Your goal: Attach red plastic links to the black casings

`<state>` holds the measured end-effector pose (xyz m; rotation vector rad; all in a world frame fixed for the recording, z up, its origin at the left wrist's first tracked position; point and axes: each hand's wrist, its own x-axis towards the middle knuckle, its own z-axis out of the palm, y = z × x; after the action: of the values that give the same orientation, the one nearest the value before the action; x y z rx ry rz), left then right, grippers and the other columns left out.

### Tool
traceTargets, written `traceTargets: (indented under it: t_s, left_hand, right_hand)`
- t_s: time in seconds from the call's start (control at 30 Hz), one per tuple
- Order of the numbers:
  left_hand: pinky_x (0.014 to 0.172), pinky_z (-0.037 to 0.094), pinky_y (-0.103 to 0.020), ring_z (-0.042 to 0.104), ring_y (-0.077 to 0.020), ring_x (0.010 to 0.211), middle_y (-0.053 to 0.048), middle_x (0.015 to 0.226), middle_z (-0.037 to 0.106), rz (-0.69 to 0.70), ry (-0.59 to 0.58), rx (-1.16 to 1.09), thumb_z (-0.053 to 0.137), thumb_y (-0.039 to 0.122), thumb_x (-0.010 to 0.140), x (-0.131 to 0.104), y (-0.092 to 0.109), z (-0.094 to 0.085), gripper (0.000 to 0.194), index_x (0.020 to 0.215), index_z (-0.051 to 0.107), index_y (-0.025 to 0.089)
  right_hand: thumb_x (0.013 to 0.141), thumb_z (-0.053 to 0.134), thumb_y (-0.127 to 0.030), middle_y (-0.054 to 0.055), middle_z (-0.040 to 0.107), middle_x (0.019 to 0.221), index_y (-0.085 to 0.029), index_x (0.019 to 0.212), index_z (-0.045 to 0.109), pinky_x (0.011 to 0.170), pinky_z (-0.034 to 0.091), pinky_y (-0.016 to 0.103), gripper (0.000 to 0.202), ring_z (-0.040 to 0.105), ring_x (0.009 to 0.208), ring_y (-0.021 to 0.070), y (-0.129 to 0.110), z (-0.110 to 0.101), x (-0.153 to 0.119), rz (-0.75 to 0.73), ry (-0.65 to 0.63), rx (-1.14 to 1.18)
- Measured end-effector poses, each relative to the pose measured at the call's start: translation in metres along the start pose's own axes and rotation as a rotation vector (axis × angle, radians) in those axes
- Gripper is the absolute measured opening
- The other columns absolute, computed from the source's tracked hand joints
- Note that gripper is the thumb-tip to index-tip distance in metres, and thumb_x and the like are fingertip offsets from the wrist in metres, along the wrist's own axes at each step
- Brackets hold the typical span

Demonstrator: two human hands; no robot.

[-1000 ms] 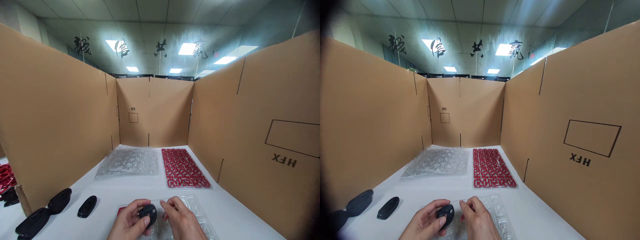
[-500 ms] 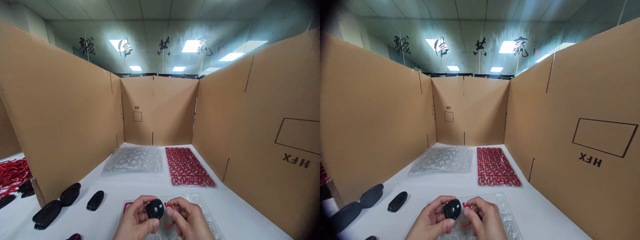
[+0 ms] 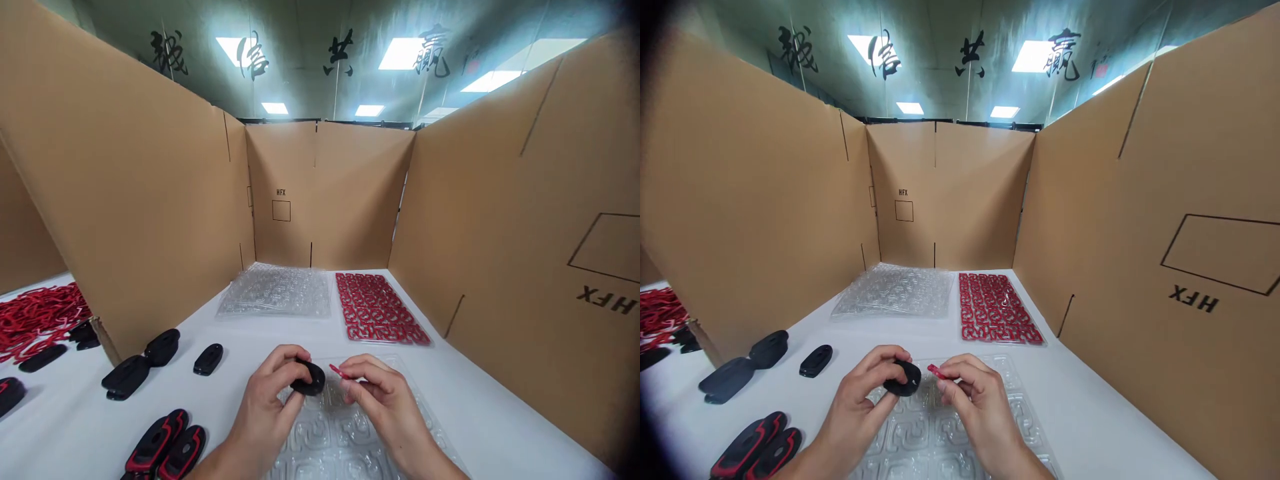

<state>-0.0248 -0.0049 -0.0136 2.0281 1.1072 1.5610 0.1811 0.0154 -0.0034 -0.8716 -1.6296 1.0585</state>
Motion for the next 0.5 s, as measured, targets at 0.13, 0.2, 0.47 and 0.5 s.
traceTargets:
  t_s: [0.13, 0.2, 0.47, 0.5]
  left_hand:
    - [0.072, 0.053, -0.022, 0.066, -0.0113, 0.08, -0.005, 0.107, 0.057, 0.208, 0.034, 0.145, 0.049, -0.004, 0.079, 0.0, 0.007, -0.007, 0.032, 0.09, 0.065, 0.022]
    - [0.07, 0.054, -0.021, 0.066, -0.0108, 0.079, -0.005, 0.107, 0.055, 0.265, 0.029, 0.196, 0.049, -0.004, 0.08, 0.001, 0.008, -0.007, 0.032, 0.09, 0.064, 0.022]
    - [0.078, 0.058, -0.024, 0.068, -0.0149, 0.089, -0.01, 0.115, 0.054, 0.346, -0.023, 0.29, 0.052, 0.0, 0.084, -0.005, 0.004, 0.004, 0.027, 0.1, 0.063, 0.02]
    - [0.078, 0.058, -0.025, 0.068, -0.0153, 0.089, -0.011, 0.119, 0.054, 0.334, -0.03, 0.306, 0.055, 0.003, 0.085, -0.005, 0.005, 0.004, 0.026, 0.104, 0.063, 0.02]
  right_hand:
    - [0.083, 0.07, -0.029, 0.006, 0.064, 0.102, -0.024, 0.083, 0.075, 0.074, 0.051, 0.027, 0.007, 0.061, 0.092, 0.0198, -0.008, 0.003, -0.004, -0.066, 0.007, -0.1]
    - [0.081, 0.072, -0.03, 0.006, 0.061, 0.106, -0.022, 0.079, 0.074, 0.07, 0.052, 0.026, 0.008, 0.061, 0.085, 0.0172, -0.008, 0.006, -0.004, -0.001, -0.013, -0.019]
    - [0.074, 0.076, -0.048, 0.004, 0.068, 0.069, -0.013, 0.074, 0.069, 0.053, 0.047, 0.021, 0.036, 0.056, 0.05, 0.0085, 0.001, 0.017, -0.002, 0.329, -0.164, 0.354]
    - [0.075, 0.076, -0.048, 0.004, 0.069, 0.07, -0.013, 0.074, 0.07, 0.054, 0.047, 0.021, 0.036, 0.057, 0.051, 0.0083, 0.001, 0.017, -0.002, 0.337, -0.156, 0.366]
